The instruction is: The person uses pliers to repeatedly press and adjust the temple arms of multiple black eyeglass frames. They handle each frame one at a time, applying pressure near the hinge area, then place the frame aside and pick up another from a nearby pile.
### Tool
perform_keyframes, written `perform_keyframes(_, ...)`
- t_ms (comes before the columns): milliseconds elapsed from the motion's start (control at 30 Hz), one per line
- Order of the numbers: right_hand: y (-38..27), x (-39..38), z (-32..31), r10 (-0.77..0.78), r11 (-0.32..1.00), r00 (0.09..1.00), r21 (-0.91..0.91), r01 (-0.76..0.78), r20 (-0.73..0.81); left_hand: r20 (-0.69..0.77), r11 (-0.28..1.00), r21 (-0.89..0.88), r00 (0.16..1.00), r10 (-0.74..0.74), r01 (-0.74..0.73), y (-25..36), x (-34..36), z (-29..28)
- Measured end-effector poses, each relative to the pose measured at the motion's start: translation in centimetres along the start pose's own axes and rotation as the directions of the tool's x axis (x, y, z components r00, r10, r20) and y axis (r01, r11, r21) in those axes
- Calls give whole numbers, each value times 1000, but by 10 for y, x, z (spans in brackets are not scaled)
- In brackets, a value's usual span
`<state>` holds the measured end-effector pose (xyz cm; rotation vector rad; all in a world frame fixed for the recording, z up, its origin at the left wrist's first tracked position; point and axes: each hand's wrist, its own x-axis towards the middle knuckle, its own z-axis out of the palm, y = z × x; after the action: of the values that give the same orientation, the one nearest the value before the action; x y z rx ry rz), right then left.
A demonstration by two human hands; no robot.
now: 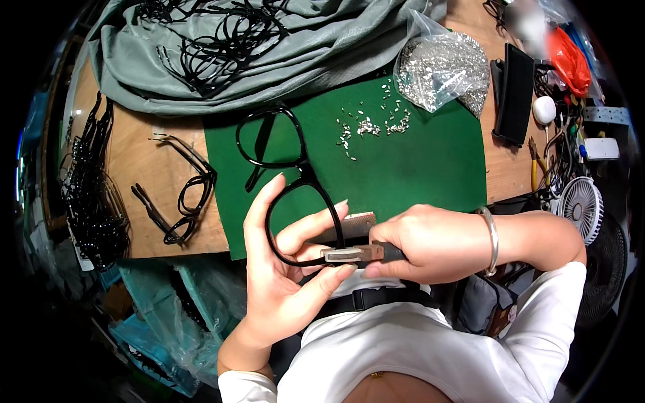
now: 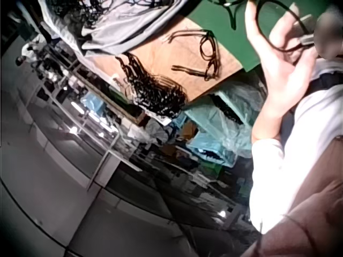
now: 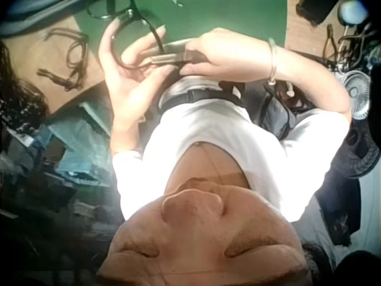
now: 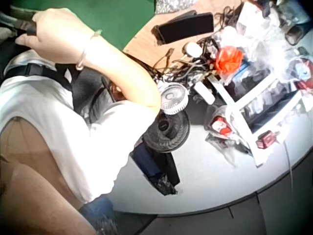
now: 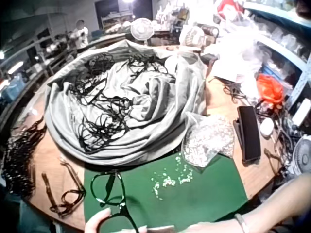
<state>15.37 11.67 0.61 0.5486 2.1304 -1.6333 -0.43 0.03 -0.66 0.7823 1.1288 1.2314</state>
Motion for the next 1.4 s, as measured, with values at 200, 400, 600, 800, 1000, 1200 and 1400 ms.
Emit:
perform_keyframes(200, 8, -1, -3, 1, 999, 1000, 36, -2, 23, -34, 999, 26, 998, -45, 46, 1, 2, 5)
perform_keyframes(400, 42, 7, -10, -83, 996, 988, 10, 85, -133, -115, 998, 10, 992, -60, 61, 1, 7, 1)
perform_keyframes(600, 58, 34, 20, -147, 835, 851, -524, -167, -504, 22, 999, 18, 999, 48, -49, -22, -3, -6)
perform_keyframes(800, 52, 26, 13, -176, 854, 817, -499, -151, -549, -158, 999, -14, 987, -35, 33, -25, -33, -12)
perform_keyframes(1000, 66, 65, 4, -187, 864, 714, -458, -207, -675, -102, 959, -266, 987, -128, 97, -18, -17, -1)
perform_keyframes(1200, 70, 70, 17, -330, 771, 638, -589, -243, -696, -86, 935, -267, 960, -266, 235, -28, -23, -7)
perform_keyframes(1400, 64, 72, 25, -348, 687, 651, -656, -313, -675, -164, 992, -44, 979, -124, 118, -45, -17, 6)
